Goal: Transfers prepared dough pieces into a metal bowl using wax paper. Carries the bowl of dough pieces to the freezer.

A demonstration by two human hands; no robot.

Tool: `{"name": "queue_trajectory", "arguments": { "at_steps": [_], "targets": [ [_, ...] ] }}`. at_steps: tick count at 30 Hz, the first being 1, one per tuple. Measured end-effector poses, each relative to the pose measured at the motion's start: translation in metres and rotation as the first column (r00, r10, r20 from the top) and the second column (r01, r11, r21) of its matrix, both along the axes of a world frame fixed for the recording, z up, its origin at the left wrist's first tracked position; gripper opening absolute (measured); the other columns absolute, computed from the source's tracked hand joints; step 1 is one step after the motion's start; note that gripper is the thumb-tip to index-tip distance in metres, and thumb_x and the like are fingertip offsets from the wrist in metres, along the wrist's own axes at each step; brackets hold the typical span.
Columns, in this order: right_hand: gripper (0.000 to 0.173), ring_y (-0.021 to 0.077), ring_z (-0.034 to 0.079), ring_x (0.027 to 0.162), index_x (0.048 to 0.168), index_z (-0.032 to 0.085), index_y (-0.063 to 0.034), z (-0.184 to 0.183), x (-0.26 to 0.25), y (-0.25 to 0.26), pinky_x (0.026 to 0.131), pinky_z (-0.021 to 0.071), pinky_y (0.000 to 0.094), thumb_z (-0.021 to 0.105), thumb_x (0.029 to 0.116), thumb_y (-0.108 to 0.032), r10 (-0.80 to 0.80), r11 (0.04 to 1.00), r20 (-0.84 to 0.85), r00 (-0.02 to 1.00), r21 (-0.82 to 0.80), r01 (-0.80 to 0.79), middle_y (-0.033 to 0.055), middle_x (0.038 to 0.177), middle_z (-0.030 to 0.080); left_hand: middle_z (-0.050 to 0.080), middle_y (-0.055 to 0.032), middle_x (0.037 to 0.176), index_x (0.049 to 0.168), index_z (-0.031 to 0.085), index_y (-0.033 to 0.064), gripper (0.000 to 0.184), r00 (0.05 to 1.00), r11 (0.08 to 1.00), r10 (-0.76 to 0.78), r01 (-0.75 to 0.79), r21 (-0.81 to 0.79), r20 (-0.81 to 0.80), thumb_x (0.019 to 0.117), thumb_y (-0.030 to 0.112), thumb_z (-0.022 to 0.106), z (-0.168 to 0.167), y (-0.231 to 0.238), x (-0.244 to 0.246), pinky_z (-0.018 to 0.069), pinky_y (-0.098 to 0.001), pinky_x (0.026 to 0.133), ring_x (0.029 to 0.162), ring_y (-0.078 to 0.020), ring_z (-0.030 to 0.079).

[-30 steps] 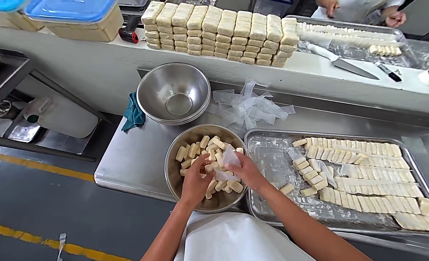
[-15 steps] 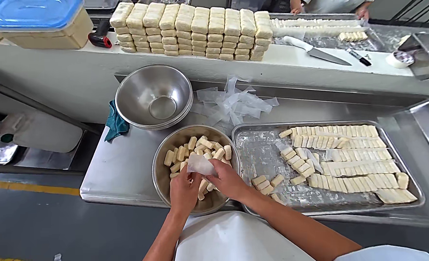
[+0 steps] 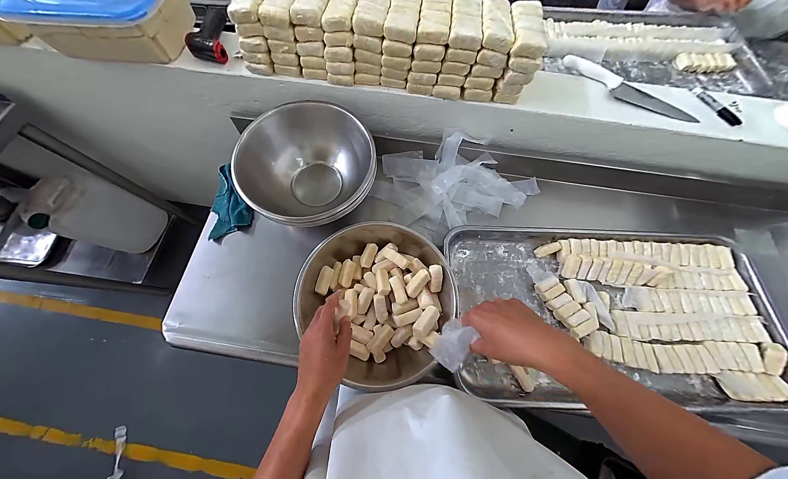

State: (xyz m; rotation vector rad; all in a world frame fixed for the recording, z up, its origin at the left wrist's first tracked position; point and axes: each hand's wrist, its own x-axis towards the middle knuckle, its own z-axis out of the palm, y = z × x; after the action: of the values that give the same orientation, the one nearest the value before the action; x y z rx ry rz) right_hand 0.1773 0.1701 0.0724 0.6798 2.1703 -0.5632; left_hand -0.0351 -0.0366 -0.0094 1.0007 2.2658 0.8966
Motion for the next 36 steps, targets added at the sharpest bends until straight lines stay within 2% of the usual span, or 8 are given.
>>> {"name": "queue_trajectory", "arguments": {
  "at_steps": [5,8,12,19,23,29,34,36],
  "targets": [
    [0.014,0.0298,0.067,0.086,0.104,0.073,-0.0047,0.018,-0.022,0.045,0.080,0.0530,0.0535,0.062,0.1009,-0.014,-0.094,0.981,-0.343,0.935,-0.194,0.028,0.0138,0.090,0.069,0.057,-0.0135,0.146,0.149,0.053,0.0094,0.046,0.961,0.958,-0.204,0.235,-0.163,0.184,0.1047,0.022,0.052,0.006,0.011,0.004,0.0443,-0.0507,0.112,0.133,-0.0295,0.056],
    [0.022,0.0367,0.068,0.095,0.111,0.069,0.0007,0.004,-0.066,0.100,0.085,0.0528,0.0599,0.065,0.0992,-0.017,-0.261,0.949,-0.685,0.680,-0.053,0.311,0.0210,0.099,0.070,0.062,-0.0151,0.140,0.143,0.058,0.0067,0.042,0.971,0.974,-0.214,0.221,-0.057,0.110,0.1025,0.019,0.055,0.002,0.005,0.007,0.0479,-0.0525,0.108,0.128,-0.0305,0.060],
    [0.101,0.0498,0.046,0.137,0.159,0.025,0.0061,-0.053,-0.086,0.177,0.110,0.0409,0.0640,0.081,0.0872,-0.037,-0.382,0.856,-0.655,0.652,0.015,0.517,0.0340,0.155,0.037,0.064,-0.0189,0.135,0.139,0.059,0.0000,0.042,0.964,0.966,-0.256,0.252,0.058,0.070,0.0999,0.016,0.055,0.002,0.006,0.011,0.0526,-0.0501,0.103,0.123,-0.0306,0.064],
    [0.037,0.0313,0.066,0.117,0.133,0.061,0.0010,-0.065,0.067,0.231,0.104,0.0522,0.0496,0.059,0.1028,-0.021,-0.474,0.700,-0.780,0.409,-0.051,0.713,0.0211,0.128,0.066,0.067,-0.0215,0.126,0.134,0.059,-0.0070,0.042,0.973,0.975,-0.202,0.190,0.111,0.108,0.0973,0.014,0.054,-0.002,-0.007,0.007,0.0549,-0.0374,0.099,0.117,-0.0228,0.067],
    [0.039,0.0344,0.068,0.108,0.131,0.063,0.0007,-0.097,0.151,0.169,0.099,0.0535,0.0551,0.064,0.1013,-0.025,-0.572,0.711,-0.633,0.522,-0.065,0.700,0.0211,0.117,0.069,0.070,-0.0172,0.123,0.131,0.062,-0.0050,0.040,0.961,0.964,-0.251,0.236,0.125,0.115,0.0975,0.015,0.054,-0.006,0.000,0.015,0.0565,-0.0352,0.096,0.113,-0.0186,0.068],
    [0.088,0.0424,0.039,0.145,0.154,0.047,-0.0215,-0.149,0.141,-0.008,0.111,0.0364,0.0650,0.087,0.0780,-0.040,-0.354,0.926,-0.365,0.861,-0.005,0.378,0.0215,0.159,0.038,0.071,-0.0110,0.122,0.131,0.064,0.0010,0.042,0.933,0.932,-0.353,0.345,0.115,0.065,0.1004,0.026,0.052,0.002,0.031,0.029,0.0574,-0.0390,0.097,0.113,-0.0179,0.069],
    [0.054,0.0389,0.053,0.127,0.134,0.064,-0.0179,-0.167,0.139,-0.028,0.097,0.0495,0.0563,0.079,0.0819,-0.023,-0.392,0.894,-0.450,0.802,0.017,0.447,0.0173,0.138,0.056,0.072,-0.0076,0.122,0.132,0.065,0.0040,0.041,0.905,0.903,-0.422,0.414,0.115,0.055,0.0999,0.026,0.052,0.006,0.046,0.039,0.0565,-0.0375,0.099,0.115,-0.0155,0.068],
    [0.055,0.0372,0.056,0.124,0.132,0.065,-0.0104,-0.159,0.145,-0.016,0.100,0.0497,0.0564,0.083,0.0803,-0.018,-0.646,0.738,-0.492,0.583,-0.206,0.643,0.0188,0.133,0.059,0.072,-0.0080,0.122,0.131,0.065,0.0042,0.040,0.897,0.893,-0.440,0.431,0.129,0.052,0.1001,0.027,0.053,0.008,0.049,0.040,0.0561,-0.0379,0.099,0.114,-0.0160,0.068]
  ]
}}
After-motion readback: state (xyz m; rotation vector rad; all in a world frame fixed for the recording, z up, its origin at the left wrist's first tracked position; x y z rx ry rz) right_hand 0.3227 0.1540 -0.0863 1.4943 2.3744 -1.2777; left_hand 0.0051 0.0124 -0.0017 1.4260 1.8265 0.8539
